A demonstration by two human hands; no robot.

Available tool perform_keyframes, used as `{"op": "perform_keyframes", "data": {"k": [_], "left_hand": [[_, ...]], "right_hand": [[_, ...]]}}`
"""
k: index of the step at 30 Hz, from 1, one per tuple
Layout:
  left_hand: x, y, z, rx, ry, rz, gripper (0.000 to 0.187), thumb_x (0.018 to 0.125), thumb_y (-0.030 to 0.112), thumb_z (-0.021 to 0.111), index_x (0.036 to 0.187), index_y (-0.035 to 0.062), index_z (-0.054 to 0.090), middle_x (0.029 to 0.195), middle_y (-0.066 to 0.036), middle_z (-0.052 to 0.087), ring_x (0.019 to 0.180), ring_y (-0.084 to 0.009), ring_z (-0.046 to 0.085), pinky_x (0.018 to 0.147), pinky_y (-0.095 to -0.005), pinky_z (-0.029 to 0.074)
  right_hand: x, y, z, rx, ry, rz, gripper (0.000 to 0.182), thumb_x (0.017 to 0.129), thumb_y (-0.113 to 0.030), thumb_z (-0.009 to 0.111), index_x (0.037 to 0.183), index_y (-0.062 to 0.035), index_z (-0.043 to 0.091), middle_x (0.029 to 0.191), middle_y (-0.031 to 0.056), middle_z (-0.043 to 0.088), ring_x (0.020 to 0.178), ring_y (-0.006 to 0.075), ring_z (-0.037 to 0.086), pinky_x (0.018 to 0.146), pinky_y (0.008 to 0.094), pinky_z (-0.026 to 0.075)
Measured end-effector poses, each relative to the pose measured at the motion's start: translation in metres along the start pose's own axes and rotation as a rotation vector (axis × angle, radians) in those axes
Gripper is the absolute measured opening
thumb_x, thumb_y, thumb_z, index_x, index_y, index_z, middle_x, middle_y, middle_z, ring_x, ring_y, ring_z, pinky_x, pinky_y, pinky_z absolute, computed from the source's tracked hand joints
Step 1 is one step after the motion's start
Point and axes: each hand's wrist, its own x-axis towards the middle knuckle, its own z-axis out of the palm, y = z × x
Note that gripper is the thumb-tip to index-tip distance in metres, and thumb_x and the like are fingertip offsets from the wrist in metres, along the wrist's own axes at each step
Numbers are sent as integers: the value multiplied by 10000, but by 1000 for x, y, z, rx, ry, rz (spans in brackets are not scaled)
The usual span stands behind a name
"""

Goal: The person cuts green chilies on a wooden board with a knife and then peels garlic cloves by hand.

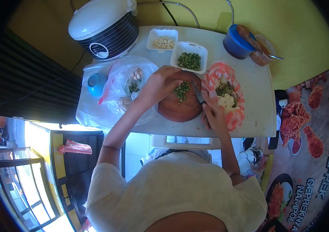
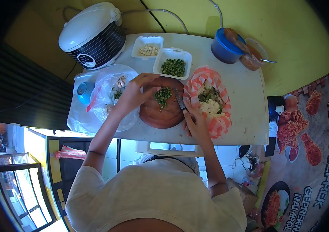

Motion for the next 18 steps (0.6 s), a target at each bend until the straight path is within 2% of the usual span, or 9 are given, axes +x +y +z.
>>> {"op": "perform_keyframes", "data": {"k": [2, 4, 7, 11, 18], "left_hand": [[-12, -4, 9, 0, -11, -41, 433, 863, 160, 718, 1262, 32, 611, 1189, -152, 631, 1070, -283, 649, 904, -369, 526], [-19, -13, 20, -109, -8, -185, 472, 855, 200, 740, 1265, 10, 603, 1232, -167, 595, 1058, -288, 650, 897, -363, 536], [-26, -21, 31, -37, -29, -261, 524, 835, 244, 768, 1262, -9, 599, 1232, -176, 564, 1027, -289, 653, 881, -358, 549], [-24, -22, 41, -9, -8, -289, 573, 812, 279, 791, 1259, -22, 597, 1200, -178, 554, 994, -280, 656, 856, -354, 555], [-19, -18, 52, -46, 53, -334, 518, 782, 274, 804, 1174, -28, 651, 1107, -183, 605, 869, -288, 679, 775, -361, 561]], "right_hand": [[-1, 4, 2, -5, 26, 18, 435, 1037, -227, 477, 1467, -175, 443, 568, 13, 522, 360, 64, 407, 335, 220, 322], [0, 5, 5, -7, 34, 28, 436, 1036, -232, 481, 1466, -169, 443, 566, 11, 520, 359, 65, 407, 335, 219, 321], [1, 4, 6, -20, 32, 36, 445, 1036, -240, 484, 1469, -150, 435, 561, 12, 514, 362, 65, 408, 339, 218, 331], [4, 7, 6, 6, -12, 44, 453, 1034, -246, 489, 1471, -143, 431, 554, 10, 506, 364, 66, 408, 339, 223, 337], [9, 3, 8, 20, -71, 82, 443, 1024, -255, 514, 1454, -156, 462, 547, 16, 515, 362, 65, 427, 336, 228, 340]]}}
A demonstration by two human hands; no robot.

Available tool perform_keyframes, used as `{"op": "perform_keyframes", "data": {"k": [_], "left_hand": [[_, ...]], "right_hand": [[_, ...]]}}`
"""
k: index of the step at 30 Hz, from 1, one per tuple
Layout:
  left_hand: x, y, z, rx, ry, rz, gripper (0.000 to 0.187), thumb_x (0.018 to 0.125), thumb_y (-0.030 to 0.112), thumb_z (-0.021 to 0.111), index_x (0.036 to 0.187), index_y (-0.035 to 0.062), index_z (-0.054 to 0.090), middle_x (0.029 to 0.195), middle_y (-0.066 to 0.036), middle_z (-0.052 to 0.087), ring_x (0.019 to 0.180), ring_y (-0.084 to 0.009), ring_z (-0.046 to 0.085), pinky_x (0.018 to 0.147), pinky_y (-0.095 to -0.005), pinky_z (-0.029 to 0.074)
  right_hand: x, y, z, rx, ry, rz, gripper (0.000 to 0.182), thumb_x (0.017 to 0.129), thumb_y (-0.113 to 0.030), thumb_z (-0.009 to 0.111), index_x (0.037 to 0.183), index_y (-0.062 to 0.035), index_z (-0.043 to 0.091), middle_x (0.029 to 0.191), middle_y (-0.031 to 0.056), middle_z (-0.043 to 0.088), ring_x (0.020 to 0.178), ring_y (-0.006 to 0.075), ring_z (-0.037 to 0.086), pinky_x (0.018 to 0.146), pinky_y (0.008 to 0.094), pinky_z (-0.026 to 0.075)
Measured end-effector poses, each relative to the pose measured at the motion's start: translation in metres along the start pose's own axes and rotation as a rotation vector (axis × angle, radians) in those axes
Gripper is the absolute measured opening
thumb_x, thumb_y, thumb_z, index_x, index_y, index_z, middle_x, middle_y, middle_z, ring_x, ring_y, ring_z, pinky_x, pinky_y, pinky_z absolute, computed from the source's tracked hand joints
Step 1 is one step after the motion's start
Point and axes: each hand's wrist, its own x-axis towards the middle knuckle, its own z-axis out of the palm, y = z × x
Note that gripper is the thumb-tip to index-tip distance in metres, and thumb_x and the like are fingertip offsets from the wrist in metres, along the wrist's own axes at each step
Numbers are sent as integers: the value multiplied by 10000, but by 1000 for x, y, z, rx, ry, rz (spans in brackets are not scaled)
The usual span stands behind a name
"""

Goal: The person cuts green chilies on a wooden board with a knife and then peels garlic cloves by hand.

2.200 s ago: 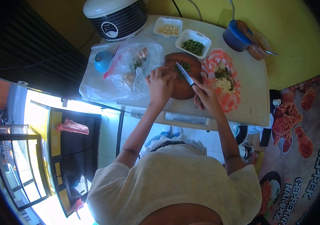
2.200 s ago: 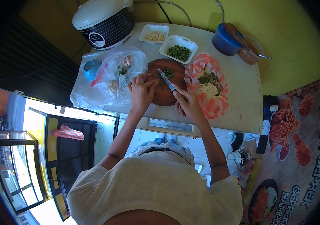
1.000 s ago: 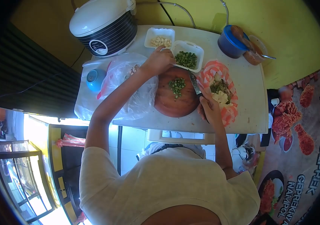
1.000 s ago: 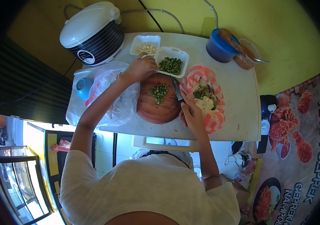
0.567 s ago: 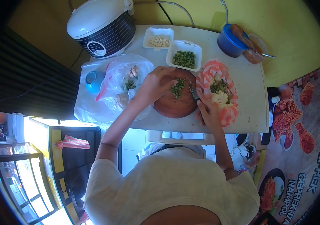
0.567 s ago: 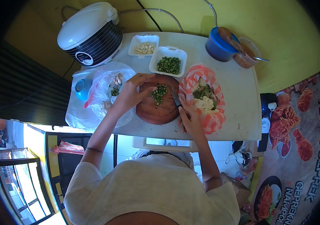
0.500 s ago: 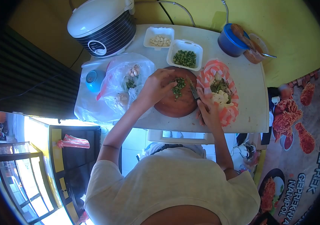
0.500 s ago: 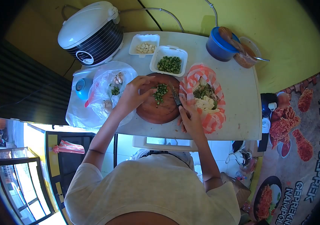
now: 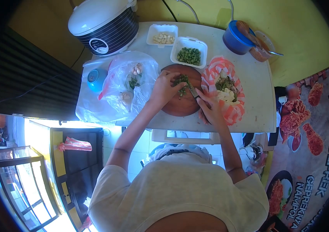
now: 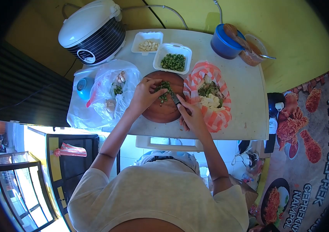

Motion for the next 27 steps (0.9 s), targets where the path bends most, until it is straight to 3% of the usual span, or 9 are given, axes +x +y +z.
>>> {"op": "perform_keyframes", "data": {"k": [10, 23, 25, 27], "left_hand": [[1, 1, 2, -97, 45, 66, 300, 813, 197, 768, 1044, 9, 728, 1015, -156, 671, 777, -273, 688, 718, -347, 561], [-1, -5, 1, -178, 31, 41, 270, 818, 176, 761, 1034, 16, 733, 1033, -149, 691, 845, -270, 700, 769, -335, 562], [-1, -2, -2, -125, 26, 64, 261, 831, 104, 757, 1055, -24, 719, 1044, -146, 699, 873, -213, 714, 766, -285, 569], [-1, -3, -2, -150, 33, 52, 263, 826, 133, 757, 1045, -9, 724, 1039, -148, 695, 865, -239, 709, 772, -307, 566]], "right_hand": [[9, 3, -5, -25, -61, -30, 446, 1019, -273, 528, 1450, -175, 468, 531, 17, 516, 355, 64, 442, 335, 223, 348], [10, -1, -4, -23, -99, -28, 452, 1023, -261, 522, 1459, -165, 452, 529, 16, 518, 355, 64, 440, 340, 222, 356], [10, -3, -4, -18, -101, -25, 454, 1023, -261, 522, 1461, -163, 449, 529, 16, 518, 357, 63, 440, 340, 222, 356], [10, -4, -3, -13, -102, -21, 456, 1024, -260, 521, 1463, -161, 446, 529, 15, 518, 359, 62, 440, 340, 222, 356]]}}
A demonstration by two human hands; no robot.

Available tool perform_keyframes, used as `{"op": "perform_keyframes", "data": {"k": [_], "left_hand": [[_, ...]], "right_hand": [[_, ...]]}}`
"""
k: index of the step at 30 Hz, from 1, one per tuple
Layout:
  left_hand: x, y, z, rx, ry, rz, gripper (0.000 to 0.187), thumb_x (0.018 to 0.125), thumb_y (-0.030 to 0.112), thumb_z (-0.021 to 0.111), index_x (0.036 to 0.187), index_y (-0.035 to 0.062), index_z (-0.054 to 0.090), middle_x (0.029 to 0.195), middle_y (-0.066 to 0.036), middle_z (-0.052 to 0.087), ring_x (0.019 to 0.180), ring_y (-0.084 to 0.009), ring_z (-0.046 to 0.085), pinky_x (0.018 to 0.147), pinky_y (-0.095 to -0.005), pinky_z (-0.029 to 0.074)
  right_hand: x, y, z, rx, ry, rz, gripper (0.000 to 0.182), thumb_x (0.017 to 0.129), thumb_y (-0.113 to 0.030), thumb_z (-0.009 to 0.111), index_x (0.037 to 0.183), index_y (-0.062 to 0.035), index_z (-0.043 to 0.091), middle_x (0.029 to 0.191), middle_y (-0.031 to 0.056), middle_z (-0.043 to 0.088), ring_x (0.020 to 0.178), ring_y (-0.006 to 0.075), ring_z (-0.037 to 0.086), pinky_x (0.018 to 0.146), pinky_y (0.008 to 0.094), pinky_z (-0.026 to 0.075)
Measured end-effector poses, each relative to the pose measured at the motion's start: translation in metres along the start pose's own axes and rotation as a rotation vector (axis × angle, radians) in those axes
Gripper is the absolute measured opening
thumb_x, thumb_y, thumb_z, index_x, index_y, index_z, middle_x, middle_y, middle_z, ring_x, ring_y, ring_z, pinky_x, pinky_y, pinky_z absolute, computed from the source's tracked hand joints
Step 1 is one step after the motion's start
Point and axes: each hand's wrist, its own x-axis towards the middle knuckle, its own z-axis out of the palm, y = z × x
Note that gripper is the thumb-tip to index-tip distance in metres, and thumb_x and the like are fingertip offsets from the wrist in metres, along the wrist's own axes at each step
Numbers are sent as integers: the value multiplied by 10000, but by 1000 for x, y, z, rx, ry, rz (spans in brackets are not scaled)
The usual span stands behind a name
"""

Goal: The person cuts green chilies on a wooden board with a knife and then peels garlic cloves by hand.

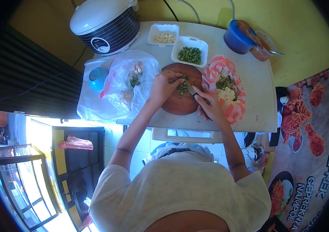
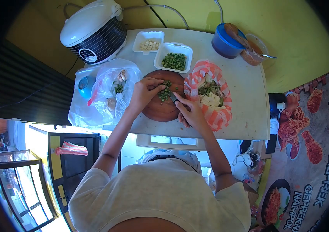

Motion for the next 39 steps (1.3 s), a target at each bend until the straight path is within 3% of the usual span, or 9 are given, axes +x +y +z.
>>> {"op": "perform_keyframes", "data": {"k": [11, 20, 23, 25, 27, 31, 34, 36, 39], "left_hand": [[-1, -3, -5, -132, -1, -45, 243, 849, 72, 735, 1063, -41, 711, 1081, -142, 689, 934, -212, 704, 814, -278, 564], [10, 3, -11, -55, 53, 24, 234, 817, 108, 749, 1020, -9, 733, 1015, -167, 700, 911, -279, 694, 795, -333, 544], [23, 5, -10, -95, 40, 16, 229, 821, 106, 745, 1018, -10, 733, 1009, -167, 702, 888, -270, 693, 784, -328, 538], [41, 10, -10, -164, -21, -73, 214, 861, 104, 729, 1051, 5, 733, 978, -104, 725, 874, -183, 690, 797, -287, 538], [63, 20, -10, -106, -1, 14, 207, 861, 110, 730, 1040, 7, 736, 954, -105, 727, 854, -176, 686, 783, -285, 533], [109, 12, -9, 60, 53, 262, 197, 858, 133, 738, 1016, 16, 744, 931, -122, 727, 794, -166, 671, 753, -282, 521], [116, 12, -12, 87, 57, 190, 206, 874, 140, 726, 1046, 26, 737, 938, -124, 725, 804, -152, 666, 769, -279, 523], [113, 12, -15, 73, 42, 115, 216, 882, 139, 719, 1062, 21, 730, 954, -120, 725, 828, -150, 675, 783, -271, 525], [101, 9, -20, 66, 32, 188, 253, 893, 135, 712, 1114, 13, 705, 993, -98, 724, 889, -154, 693, 809, -267, 539]], "right_hand": [[0, -8, 5, -1, -12, -5, 452, 1026, -251, 519, 1463, -160, 445, 540, 14, 520, 365, 58, 442, 344, 219, 358], [8, -13, 3, -15, 4, -84, 435, 1029, -216, 507, 1452, -126, 454, 531, 13, 508, 350, 61, 428, 326, 211, 342], [12, -24, -3, 6, 12, -101, 433, 1025, -215, 517, 1445, -119, 465, 534, 17, 511, 350, 55, 418, 325, 210, 333], [15, -41, -10, 10, 33, -96, 433, 1019, -206, 527, 1439, -115, 473, 542, 15, 522, 365, 55, 442, 335, 210, 348], [26, -51, -19, 13, 56, -91, 432, 1013, -196, 537, 1433, -111, 482, 551, 13, 533, 380, 55, 466, 345, 210, 364], [55, -54, -42, -143, 175, -224, 412, 1004, -174, 545, 1408, -102, 515, 615, -16, 528, 485, 40, 499, 409, 204, 383], [67, -49, -56, -317, 188, -337, 410, 997, -162, 550, 1400, -96, 522, 612, -18, 517, 510, 42, 488, 471, 209, 401], [66, -48, -60, -705, 289, -404, 409, 994, -159, 550, 1397, -88, 523, 618, -9, 527, 526, 43, 483, 504, 217, 405], [55, -48, -52, -507, 250, -428, 406, 1003, -184, 539, 1400, -100, 523, 603, 4, 532, 491, 46, 467, 477, 216, 390]]}}
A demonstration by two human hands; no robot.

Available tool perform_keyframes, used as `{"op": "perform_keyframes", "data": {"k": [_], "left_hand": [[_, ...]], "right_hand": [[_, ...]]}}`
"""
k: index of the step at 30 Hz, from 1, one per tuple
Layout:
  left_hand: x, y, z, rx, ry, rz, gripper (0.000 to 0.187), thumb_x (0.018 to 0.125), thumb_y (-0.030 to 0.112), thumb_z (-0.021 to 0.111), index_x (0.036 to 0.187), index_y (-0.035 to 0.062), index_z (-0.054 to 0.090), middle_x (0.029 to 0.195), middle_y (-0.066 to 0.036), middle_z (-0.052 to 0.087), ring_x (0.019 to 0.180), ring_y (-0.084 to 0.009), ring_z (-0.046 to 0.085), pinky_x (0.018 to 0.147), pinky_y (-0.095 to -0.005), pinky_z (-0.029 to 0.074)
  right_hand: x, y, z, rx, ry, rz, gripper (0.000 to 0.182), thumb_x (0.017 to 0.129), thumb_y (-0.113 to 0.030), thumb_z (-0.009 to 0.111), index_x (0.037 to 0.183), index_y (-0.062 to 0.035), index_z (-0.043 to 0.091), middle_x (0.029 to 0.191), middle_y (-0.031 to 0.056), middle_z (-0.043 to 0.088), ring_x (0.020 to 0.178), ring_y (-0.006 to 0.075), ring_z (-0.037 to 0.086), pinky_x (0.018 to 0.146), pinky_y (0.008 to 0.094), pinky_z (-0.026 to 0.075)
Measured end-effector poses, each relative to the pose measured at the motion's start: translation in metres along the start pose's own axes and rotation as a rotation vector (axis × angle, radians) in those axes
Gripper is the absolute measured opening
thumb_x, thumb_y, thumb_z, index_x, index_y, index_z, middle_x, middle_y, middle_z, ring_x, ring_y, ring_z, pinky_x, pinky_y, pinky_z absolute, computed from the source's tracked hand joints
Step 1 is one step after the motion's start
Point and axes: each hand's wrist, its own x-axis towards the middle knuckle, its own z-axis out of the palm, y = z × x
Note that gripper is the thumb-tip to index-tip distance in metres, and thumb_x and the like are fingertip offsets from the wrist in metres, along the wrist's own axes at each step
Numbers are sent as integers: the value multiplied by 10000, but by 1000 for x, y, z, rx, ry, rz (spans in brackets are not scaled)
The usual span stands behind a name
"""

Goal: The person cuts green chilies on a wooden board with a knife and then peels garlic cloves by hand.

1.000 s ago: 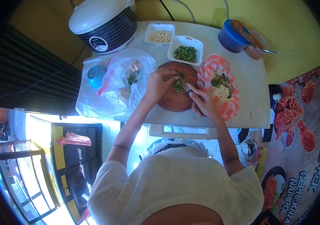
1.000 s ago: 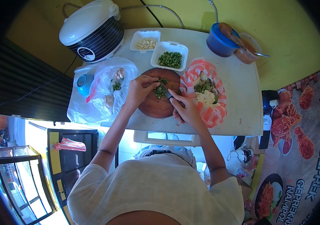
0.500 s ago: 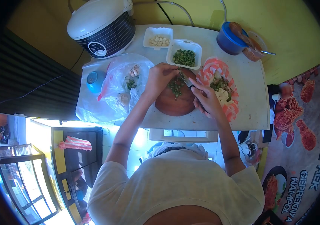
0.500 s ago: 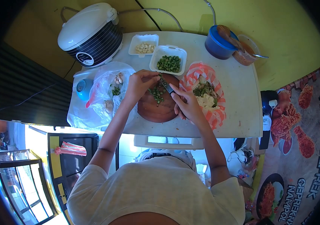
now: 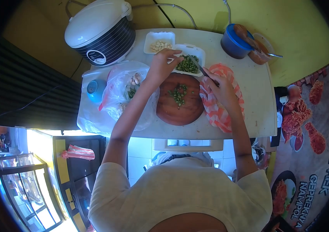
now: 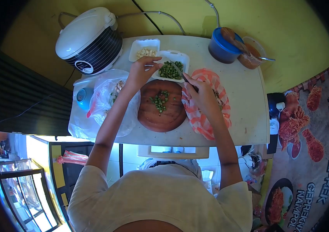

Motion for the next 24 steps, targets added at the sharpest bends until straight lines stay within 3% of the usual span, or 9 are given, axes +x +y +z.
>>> {"op": "perform_keyframes", "data": {"k": [1, 3, 5, 9, 11, 15, 18, 24], "left_hand": [[-8, 4, -3, -38, -31, -6, 272, 891, 130, 713, 1132, 4, 693, 1027, -97, 716, 925, -165, 694, 817, -271, 547], [-26, 19, -12, -78, -60, -11, 293, 890, 126, 715, 1149, -6, 680, 1061, -95, 709, 960, -176, 695, 826, -275, 555], [-49, 38, -23, -267, -284, -343, 343, 889, 124, 716, 1194, -18, 648, 1139, -110, 673, 999, -180, 683, 829, -293, 563], [-92, 30, -22, -330, -275, -296, 445, 867, 135, 735, 1258, -29, 599, 1254, -131, 594, 1066, -202, 651, 884, -312, 547], [-109, 25, -21, -19, -250, -193, 578, 821, 177, 780, 1313, -26, 554, 1305, -142, 533, 1097, -236, 627, 937, -333, 523], [-122, 24, -6, 70, -174, -182, 664, 750, 226, 819, 1311, -15, 556, 1281, -187, 518, 1158, -291, 567, 965, -376, 494], [-121, 27, 6, 14, -117, -316, 695, 737, 240, 832, 1319, -14, 548, 1247, -191, 525, 1118, -294, 590, 936, -370, 513], [-121, 21, 25, 25, 49, -281, 510, 776, 218, 817, 1222, 32, 654, 1120, -137, 615, 980, -247, 660, 853, -338, 554]], "right_hand": [[-7, -13, -2, -2, -1, 0, 406, 1003, -184, 539, 1400, -100, 523, 603, 4, 532, 491, 46, 467, 477, 216, 390], [-28, -41, -7, 161, -65, 303, 409, 1011, -203, 529, 1412, -125, 516, 582, 15, 536, 435, 56, 451, 442, 221, 381], [-48, -49, -6, 226, -98, 371, 412, 1016, -211, 521, 1421, -139, 506, 573, 22, 538, 412, 62, 451, 422, 225, 378], [-83, -35, 4, 318, -123, 488, 433, 1025, -226, 509, 1451, -163, 468, 564, 31, 542, 386, 72, 470, 376, 229, 376], [-95, -30, 11, 311, -109, 491, 437, 1026, -233, 509, 1455, -163, 462, 560, 29, 539, 386, 71, 472, 369, 226, 372], [-100, -24, 24, 382, -71, 496, 440, 1026, -251, 510, 1455, -166, 461, 549, 22, 529, 383, 70, 466, 352, 218, 366], [-96, -20, 31, 422, -101, 492, 434, 1026, -262, 515, 1448, -171, 472, 547, 24, 531, 378, 71, 459, 347, 220, 368], [-90, -18, 45, 493, -181, 481, 442, 1021, -266, 528, 1443, -144, 474, 542, 24, 538, 353, 70, 453, 334, 222, 351]]}}
